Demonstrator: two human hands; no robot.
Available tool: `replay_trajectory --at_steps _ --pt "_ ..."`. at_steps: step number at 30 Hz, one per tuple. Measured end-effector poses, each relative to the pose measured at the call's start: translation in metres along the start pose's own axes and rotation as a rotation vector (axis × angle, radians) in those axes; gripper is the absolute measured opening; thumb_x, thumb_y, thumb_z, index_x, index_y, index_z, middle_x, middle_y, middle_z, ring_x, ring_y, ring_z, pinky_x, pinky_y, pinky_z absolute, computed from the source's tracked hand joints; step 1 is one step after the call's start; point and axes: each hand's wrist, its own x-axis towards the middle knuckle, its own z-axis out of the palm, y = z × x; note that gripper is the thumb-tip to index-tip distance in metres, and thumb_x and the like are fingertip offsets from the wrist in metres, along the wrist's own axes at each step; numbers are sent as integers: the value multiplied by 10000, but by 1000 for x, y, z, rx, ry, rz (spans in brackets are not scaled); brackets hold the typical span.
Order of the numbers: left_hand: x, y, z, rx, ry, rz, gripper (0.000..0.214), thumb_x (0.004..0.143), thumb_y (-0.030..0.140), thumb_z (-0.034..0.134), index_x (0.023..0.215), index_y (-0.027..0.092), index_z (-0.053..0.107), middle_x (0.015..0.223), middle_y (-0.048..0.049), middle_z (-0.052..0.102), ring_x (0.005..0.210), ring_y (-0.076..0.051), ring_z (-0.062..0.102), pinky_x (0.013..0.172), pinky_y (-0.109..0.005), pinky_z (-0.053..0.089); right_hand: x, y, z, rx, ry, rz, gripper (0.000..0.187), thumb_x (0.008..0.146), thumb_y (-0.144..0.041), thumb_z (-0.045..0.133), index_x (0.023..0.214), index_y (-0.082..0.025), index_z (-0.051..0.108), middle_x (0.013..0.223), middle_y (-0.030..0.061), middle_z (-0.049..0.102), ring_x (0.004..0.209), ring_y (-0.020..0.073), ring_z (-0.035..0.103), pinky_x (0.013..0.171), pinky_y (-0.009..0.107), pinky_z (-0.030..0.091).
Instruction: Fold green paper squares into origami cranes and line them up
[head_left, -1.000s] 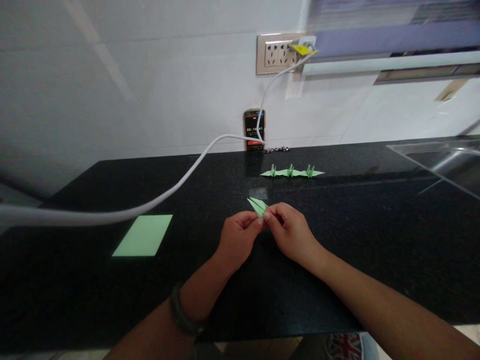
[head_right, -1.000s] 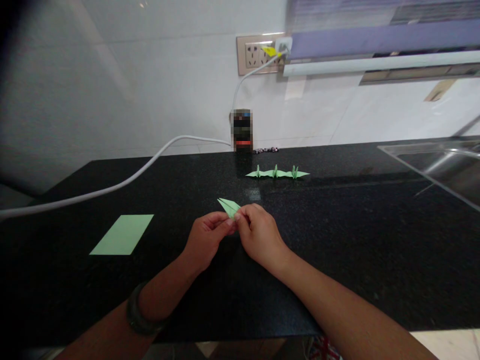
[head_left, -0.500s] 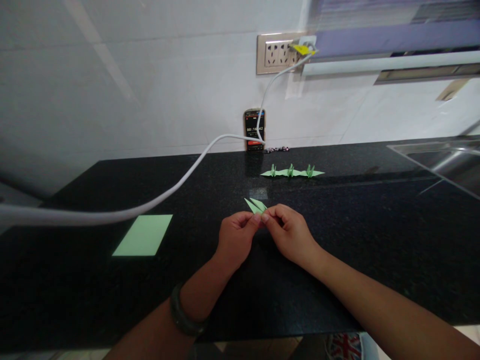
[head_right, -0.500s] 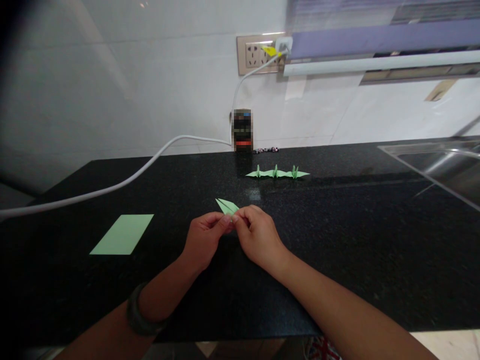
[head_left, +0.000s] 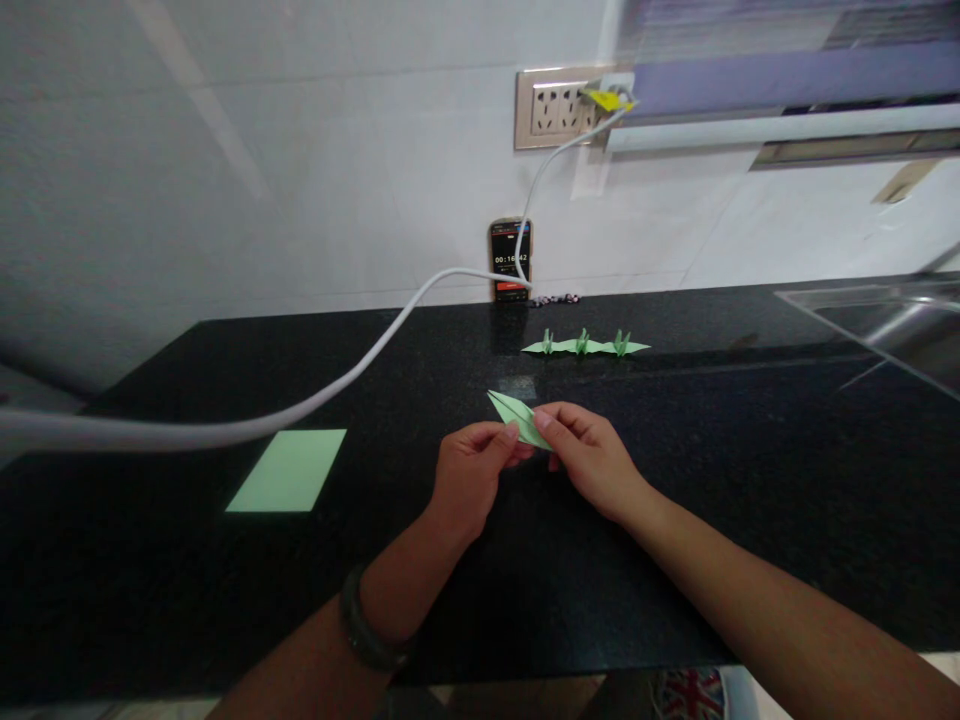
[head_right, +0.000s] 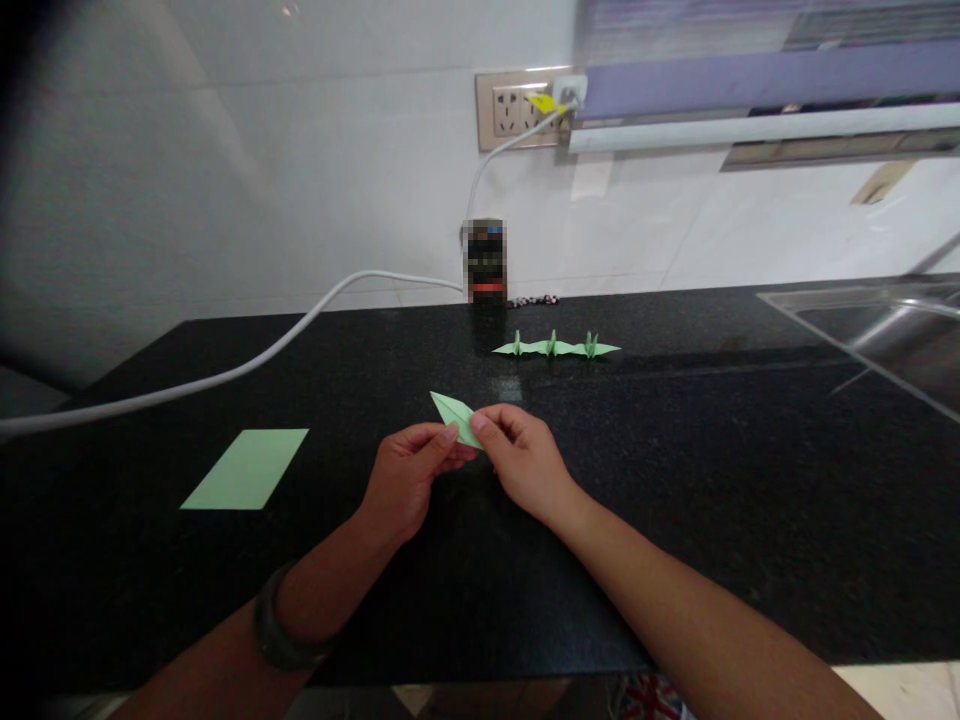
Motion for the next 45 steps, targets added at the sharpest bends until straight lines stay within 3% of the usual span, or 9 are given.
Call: replay_trajectory --at_steps 2,10,22,25,31,34,38,45 --pt "0 0 0 33 3 31 213 703 339 592 719 134 648 643 -35 647 619 -131 589 632 -258 455 0 -1 1 28 -54 21 232 777 -374 497 761 -153 566 669 11 553 534 93 458 463 209 378" --pt "2 -4 -3 151 -28 93 222 725 350 561 741 139 625 647 -22 620 628 -136 576 636 -267 451 -1 -1 1 20 -28 25 176 742 -323 555 686 -157 561 609 -6 543 502 83 437 459 209 366" --pt "4 -3 -8 549 -50 260 222 805 327 428 722 163 553 635 9 537 604 -117 490 579 -238 393 -4 -1 7 -14 -42 24 173 705 -303 592 622 -161 537 555 -30 494 502 83 434 473 212 345" --pt "6 -2 -9 462 -87 226 225 797 341 445 736 161 565 666 -1 558 631 -122 508 612 -250 416 -3 -1 6 46 -44 74 182 690 -304 607 611 -158 533 539 -34 489 473 74 416 444 206 327" --pt "5 1 -4 105 -128 31 277 760 390 495 737 130 588 679 -21 578 658 -127 551 652 -270 462 0 2 4 298 10 168 197 681 -335 621 634 -155 553 548 -30 514 447 64 408 397 189 320" --pt "5 -1 -3 151 -150 46 225 727 357 553 747 136 589 652 -5 570 622 -110 533 629 -244 441 -1 2 4 399 -18 181 185 670 -312 638 630 -152 555 563 -27 522 464 63 427 402 180 335" --pt "7 -3 -8 280 -139 124 229 758 364 507 733 146 572 655 -4 562 618 -111 517 603 -234 421 -1 -1 2 463 -104 183 157 704 -311 608 723 -157 584 640 -10 546 523 76 468 419 180 357" --pt "5 0 -10 488 -189 185 209 754 348 504 764 162 599 680 -12 589 616 -120 514 569 -225 403 5 4 -6 339 -85 125 180 718 -326 602 693 -148 589 541 -37 503 426 48 405 378 169 327"
